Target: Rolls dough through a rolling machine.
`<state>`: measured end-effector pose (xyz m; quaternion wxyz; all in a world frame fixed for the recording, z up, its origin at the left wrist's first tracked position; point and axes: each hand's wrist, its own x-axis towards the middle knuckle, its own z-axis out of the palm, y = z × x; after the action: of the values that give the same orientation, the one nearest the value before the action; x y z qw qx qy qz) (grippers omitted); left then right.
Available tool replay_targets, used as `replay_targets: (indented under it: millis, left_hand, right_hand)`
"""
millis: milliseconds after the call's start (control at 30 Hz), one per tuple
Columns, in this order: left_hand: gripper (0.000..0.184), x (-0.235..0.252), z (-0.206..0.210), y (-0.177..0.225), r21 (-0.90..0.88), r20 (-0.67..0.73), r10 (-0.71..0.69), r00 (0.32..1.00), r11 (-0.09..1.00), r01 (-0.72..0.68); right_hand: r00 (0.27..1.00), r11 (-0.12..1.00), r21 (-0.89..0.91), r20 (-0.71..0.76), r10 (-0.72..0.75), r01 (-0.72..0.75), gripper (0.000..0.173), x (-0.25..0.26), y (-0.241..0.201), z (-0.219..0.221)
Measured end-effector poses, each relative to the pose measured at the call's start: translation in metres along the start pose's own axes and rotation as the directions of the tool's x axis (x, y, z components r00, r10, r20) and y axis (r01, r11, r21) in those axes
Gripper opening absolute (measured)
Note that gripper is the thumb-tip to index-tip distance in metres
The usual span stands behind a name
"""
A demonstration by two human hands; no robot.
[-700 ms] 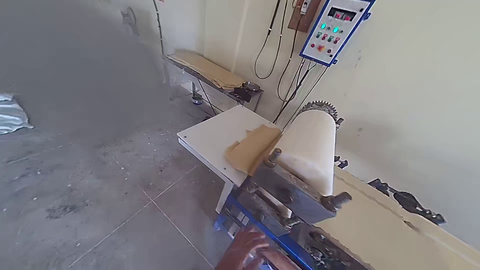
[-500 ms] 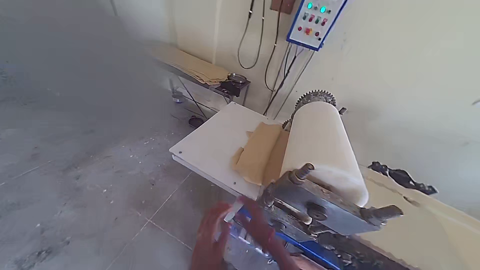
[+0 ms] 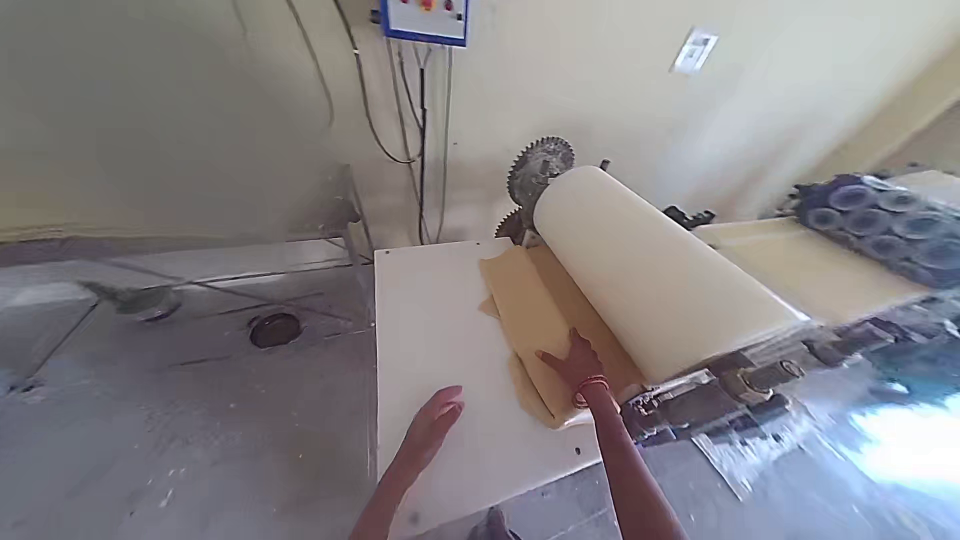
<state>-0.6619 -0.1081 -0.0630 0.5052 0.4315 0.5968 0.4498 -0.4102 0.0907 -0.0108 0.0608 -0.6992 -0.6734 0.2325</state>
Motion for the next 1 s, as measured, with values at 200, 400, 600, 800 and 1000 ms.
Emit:
replay_targets:
  millis: [200, 400, 600, 800, 1000]
  left_hand:
    - [0.046, 0.12, -0.055, 0.022, -0.258, 0.263, -0.061, 0.963, 0.957, 0.131]
    - [0.046, 0.188, -0.078, 0.033, -0.371, 0.381, -0.154, 0.912, 0.878, 0.304]
    - [0.049, 0.261, -0.04, 0.057, -0.471, 0.394, -0.215, 0.894, 0.788, 0.397]
    - [0.027, 0.326, -0.016, 0.066, -0.177, 0.423, -0.18, 0.888, 0.945, 0.276]
    - [0.045, 0.351, -0.015, 0.088, -0.018, 0.556, -0.195, 0.808, 0.969, 0.246]
  right_hand:
    - [0.977, 0.992, -0.117, -0.211, 0.012, -0.038, 0.117, -0.047, -0.019, 0.041]
    - [0.824, 0.942, 0.29, -0.484, 0.295, -0.167, 0.107, -0.139, -0.025, 0.122]
    - [0.663, 0.466, 0.885, -0.35, 0.662, 0.001, 0.072, -0.151, -0.049, 0.13]
    - [0.501, 0.075, 0.975, -0.172, 0.848, 0.207, 0.04, -0.083, -0.073, 0.114]
    - [0.304, -0.005, 0.963, -0.08, 0.949, 0.271, 0.045, -0.053, -0.09, 0.087]
